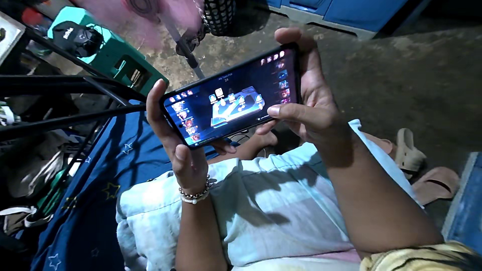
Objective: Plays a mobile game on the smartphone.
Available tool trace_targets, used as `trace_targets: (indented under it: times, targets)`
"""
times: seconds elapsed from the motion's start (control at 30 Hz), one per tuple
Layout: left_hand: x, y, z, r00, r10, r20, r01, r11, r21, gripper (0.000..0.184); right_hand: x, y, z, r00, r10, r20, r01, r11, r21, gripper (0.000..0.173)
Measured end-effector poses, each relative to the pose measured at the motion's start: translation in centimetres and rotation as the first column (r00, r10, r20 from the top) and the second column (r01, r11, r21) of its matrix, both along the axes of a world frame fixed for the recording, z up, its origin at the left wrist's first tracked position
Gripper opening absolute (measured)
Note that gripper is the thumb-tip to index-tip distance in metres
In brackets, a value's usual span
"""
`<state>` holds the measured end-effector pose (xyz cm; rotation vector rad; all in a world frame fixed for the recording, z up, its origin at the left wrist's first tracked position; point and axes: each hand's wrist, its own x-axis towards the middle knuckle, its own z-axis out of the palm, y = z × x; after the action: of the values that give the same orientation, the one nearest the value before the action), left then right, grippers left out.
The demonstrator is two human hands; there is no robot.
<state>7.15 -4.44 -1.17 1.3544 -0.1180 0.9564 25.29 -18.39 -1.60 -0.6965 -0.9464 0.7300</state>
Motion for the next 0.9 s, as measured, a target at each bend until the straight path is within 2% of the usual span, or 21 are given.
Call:
trace_targets:
  times: [0.9]
  targets:
    - [-0.02, 0.07, -0.2, 0.997, 0.075, -0.006, -0.075, 0.994, 0.077, 0.082, -0.07, -0.01, -0.09, 1.0, -0.02, 0.023, 0.02, 1.0, -0.006, 0.081]
